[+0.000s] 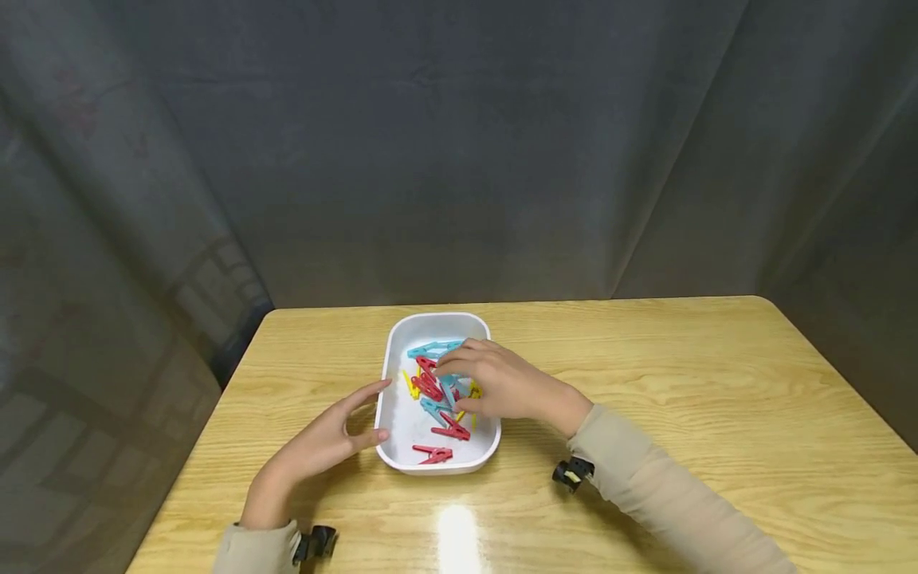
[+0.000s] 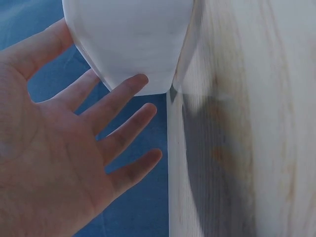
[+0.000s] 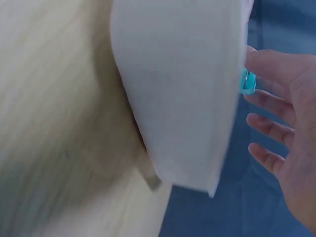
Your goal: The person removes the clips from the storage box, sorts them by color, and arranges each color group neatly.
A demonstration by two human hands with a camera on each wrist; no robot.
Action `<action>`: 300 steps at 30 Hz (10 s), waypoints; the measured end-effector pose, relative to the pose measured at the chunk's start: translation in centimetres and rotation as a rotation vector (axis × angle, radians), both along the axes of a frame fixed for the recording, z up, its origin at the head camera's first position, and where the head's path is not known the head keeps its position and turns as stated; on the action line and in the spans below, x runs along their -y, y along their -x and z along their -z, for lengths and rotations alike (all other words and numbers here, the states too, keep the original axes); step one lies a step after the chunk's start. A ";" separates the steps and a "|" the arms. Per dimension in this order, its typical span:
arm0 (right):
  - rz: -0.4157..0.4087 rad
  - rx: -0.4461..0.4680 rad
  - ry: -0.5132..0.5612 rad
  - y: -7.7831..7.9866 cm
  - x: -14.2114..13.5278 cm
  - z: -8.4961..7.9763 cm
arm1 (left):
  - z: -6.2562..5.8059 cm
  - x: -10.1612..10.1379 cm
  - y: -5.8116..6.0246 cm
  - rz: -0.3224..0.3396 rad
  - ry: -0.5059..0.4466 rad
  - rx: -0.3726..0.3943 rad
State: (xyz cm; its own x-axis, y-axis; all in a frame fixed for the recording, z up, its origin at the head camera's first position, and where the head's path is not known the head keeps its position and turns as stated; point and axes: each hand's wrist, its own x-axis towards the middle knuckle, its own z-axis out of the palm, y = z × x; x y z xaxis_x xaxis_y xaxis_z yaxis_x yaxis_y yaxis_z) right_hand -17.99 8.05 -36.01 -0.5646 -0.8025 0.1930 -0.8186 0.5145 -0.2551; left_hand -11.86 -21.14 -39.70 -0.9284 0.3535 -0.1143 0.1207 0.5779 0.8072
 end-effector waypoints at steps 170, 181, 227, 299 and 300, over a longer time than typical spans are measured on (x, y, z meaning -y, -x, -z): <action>0.065 0.030 0.069 0.5 -0.4 0.9 | -0.1 0.0 -0.4 -0.039 -0.048 0.061; 0.153 0.007 0.127 1.3 -4.5 0.4 | -0.4 0.2 -0.3 -0.026 -0.035 0.021; 0.461 0.077 0.077 5.9 -11.2 6.6 | 0.2 0.2 -0.2 -0.037 -0.054 0.035; 0.255 0.110 -0.126 5.6 2.3 3.4 | -0.2 -0.1 0.1 -0.028 -0.049 0.025; 0.256 0.110 -0.127 5.6 2.3 3.4 | -0.2 -0.1 0.1 -0.020 -0.055 0.023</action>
